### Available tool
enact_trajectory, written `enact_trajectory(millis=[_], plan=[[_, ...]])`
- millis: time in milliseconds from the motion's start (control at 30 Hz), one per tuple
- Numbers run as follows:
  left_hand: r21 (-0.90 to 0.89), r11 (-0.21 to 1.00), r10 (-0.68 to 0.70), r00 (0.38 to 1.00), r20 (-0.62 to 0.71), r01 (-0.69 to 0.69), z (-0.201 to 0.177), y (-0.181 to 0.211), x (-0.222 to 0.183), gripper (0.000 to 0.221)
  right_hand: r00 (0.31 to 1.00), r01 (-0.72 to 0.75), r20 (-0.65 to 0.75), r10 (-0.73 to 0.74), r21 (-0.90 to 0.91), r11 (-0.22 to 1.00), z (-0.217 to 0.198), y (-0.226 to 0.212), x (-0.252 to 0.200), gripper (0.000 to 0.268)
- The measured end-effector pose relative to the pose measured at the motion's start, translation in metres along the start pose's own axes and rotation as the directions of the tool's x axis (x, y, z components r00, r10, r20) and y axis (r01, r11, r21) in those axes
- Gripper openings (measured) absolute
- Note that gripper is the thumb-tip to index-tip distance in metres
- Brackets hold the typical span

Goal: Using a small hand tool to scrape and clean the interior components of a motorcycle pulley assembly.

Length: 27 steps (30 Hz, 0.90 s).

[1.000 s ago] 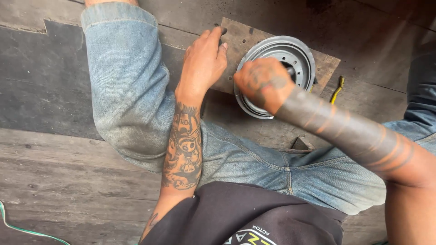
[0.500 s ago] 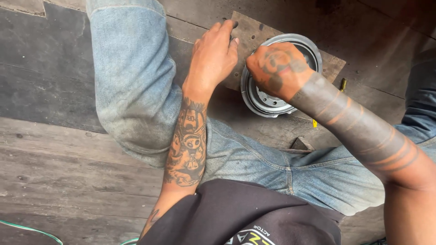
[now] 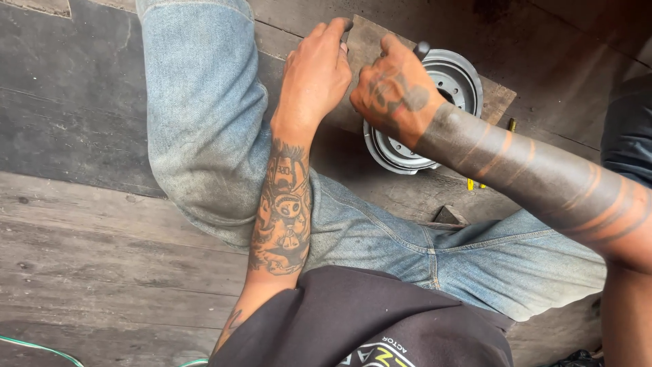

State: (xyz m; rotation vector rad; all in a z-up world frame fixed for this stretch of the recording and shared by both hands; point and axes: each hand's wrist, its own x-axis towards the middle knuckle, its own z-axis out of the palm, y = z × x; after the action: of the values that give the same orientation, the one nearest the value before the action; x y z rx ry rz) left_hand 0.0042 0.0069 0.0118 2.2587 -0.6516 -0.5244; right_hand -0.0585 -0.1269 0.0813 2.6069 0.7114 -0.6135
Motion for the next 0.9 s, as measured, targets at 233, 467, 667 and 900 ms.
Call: enact_trajectory(millis=[233,467,667,900], plan=[[-0.022,1.000,-0.006,0.999,-0.052,0.004,-0.005,-0.004,0.000,0.033,0.999,-0.003,-0.037,0.002,-0.023,1.000,0.001,-0.003,0.003,0.024],[-0.021,0.999,-0.026,0.999,-0.036,0.025,-0.008,-0.003,0.001,0.033,0.998,-0.044,-0.050,0.038,-0.123,0.991,0.028,0.025,0.000,0.018],[-0.044,0.997,-0.069,0.998,0.014,0.069,-0.018,0.005,0.001,0.035,0.974,-0.153,-0.142,0.175,0.154,0.976,0.057,0.078,-0.051,0.008],[-0.044,0.997,-0.054,0.995,0.088,0.058,-0.011,0.005,0.000,0.039,0.868,-0.456,0.066,0.493,0.499,0.737,0.102,0.065,-0.146,0.017]])
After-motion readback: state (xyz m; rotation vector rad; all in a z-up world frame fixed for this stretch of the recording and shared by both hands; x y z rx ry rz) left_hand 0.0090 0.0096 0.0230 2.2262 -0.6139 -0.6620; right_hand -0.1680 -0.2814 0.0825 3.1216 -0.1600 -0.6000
